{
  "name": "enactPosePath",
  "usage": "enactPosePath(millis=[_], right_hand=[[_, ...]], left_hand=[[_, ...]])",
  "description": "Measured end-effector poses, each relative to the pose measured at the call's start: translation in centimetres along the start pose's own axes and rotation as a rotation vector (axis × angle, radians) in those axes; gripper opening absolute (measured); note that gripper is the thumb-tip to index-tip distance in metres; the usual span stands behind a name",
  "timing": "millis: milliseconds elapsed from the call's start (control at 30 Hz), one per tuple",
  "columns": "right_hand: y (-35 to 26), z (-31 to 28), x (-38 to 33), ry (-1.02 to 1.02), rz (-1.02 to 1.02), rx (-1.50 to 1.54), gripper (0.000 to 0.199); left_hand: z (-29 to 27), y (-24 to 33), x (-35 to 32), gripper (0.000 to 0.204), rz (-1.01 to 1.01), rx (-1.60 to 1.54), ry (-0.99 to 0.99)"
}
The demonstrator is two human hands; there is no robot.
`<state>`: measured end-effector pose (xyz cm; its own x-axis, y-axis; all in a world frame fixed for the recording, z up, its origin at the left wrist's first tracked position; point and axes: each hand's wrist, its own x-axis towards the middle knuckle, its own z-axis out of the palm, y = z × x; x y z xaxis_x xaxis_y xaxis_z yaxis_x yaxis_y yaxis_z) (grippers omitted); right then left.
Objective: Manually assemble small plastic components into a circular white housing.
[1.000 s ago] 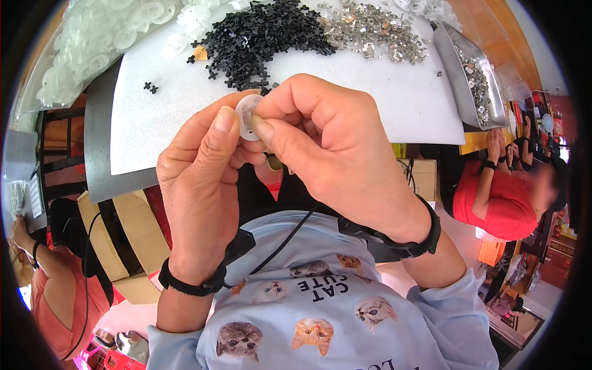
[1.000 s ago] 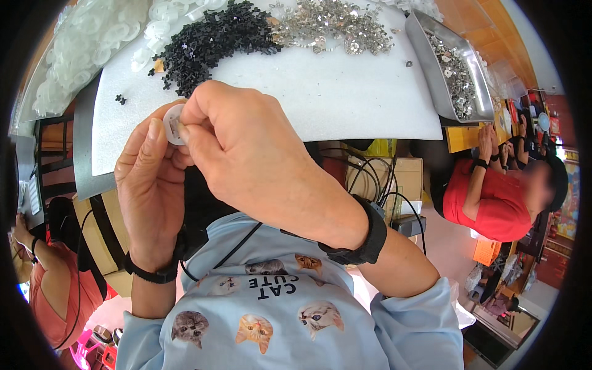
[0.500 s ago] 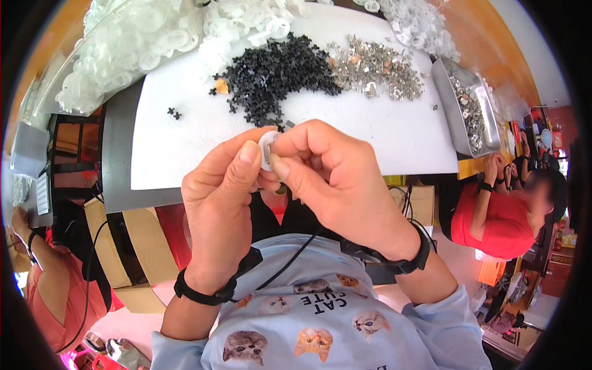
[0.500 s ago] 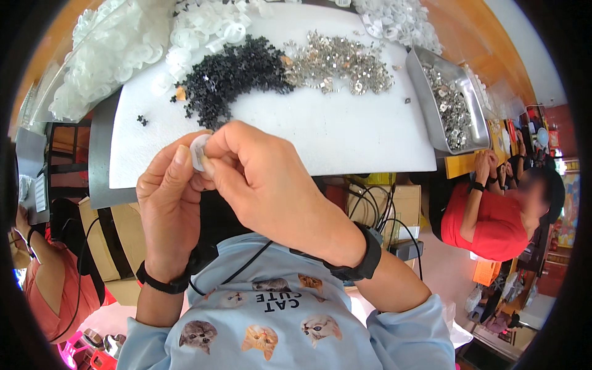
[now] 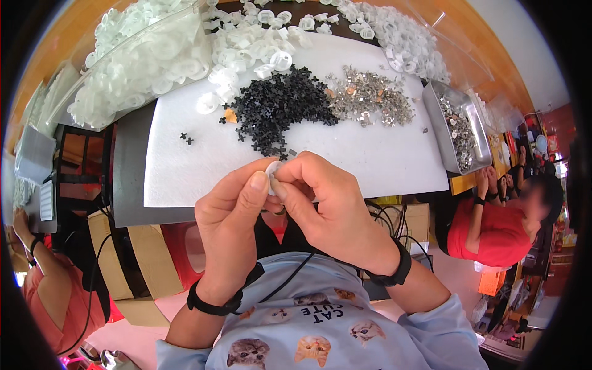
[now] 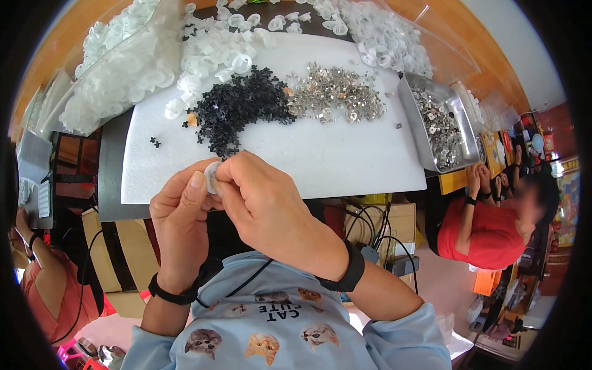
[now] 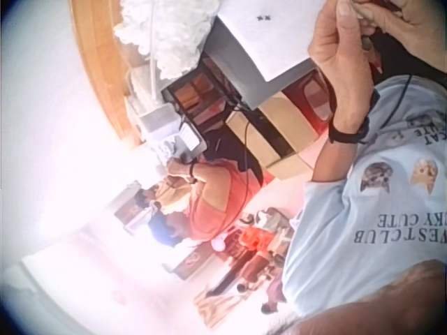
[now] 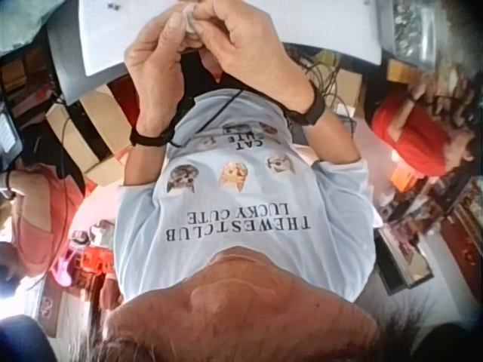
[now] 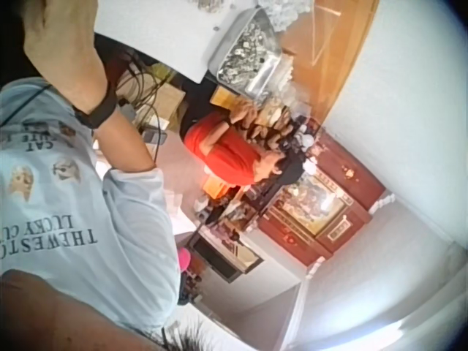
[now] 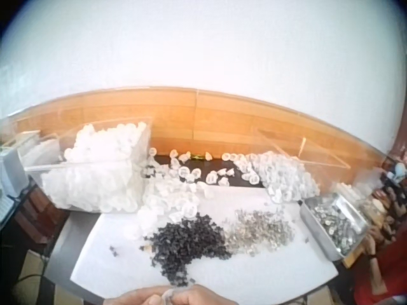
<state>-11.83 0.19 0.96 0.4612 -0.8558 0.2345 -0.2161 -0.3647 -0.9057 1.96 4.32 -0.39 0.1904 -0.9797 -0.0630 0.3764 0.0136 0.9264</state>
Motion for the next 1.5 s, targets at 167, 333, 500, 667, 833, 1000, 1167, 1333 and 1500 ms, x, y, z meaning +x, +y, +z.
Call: enactPosePath(millis=[167, 333, 500, 667, 833, 1000, 1167, 1333, 1500], right_hand=[[-0.2, 0.1, 0.3, 0.01, -0.024, -0.06, 0.003], [-0.6, 0.5, 0.4, 0.036, -0.017, 0.002, 0.007], [-0.3, 0.6, 0.5, 0.025, -0.032, 0.017, 0.007], [-0.6, 0.9, 0.5, 0.02, 0.058, 0.056, 0.007], [-1.1, 0.9, 0.5, 0.032, 0.024, 0.038, 0.009], [-1.3, 0.5, 0.4, 0.058, 0.011, -0.008, 0.008], [-0.8, -0.7, 0.4, -0.016, 0.05, 0.103, 0.006], [-2.6, -2.1, 0.7, -0.056, 0.343, 0.303, 0.011], [-2.3, -1.7, 1.0, -0.052, 0.331, 0.344, 0.009]], left_hand=[[0.1, -0.1, -0.1, 0.026, 0.044, 0.07, 0.008], [-0.3, 0.3, 0.0, 0.026, 0.05, 0.084, -0.003], [-0.6, 0.1, 0.1, 0.025, -0.001, -0.006, -0.001], [-0.2, 0.0, 0.0, 0.024, 0.097, 0.133, 0.017], [-0.7, -0.1, 0.1, 0.022, 0.165, 0.21, 0.004], [0.1, 0.5, 0.1, 0.023, 0.121, 0.176, 0.009], [-0.5, 0.6, 0.6, 0.029, -0.112, -0.093, -0.058], [-0.6, 0.7, 0.8, 0.034, -0.179, -0.31, -0.12], [-0.9, 0.5, 1.0, 0.033, -0.183, -0.36, -0.139]])
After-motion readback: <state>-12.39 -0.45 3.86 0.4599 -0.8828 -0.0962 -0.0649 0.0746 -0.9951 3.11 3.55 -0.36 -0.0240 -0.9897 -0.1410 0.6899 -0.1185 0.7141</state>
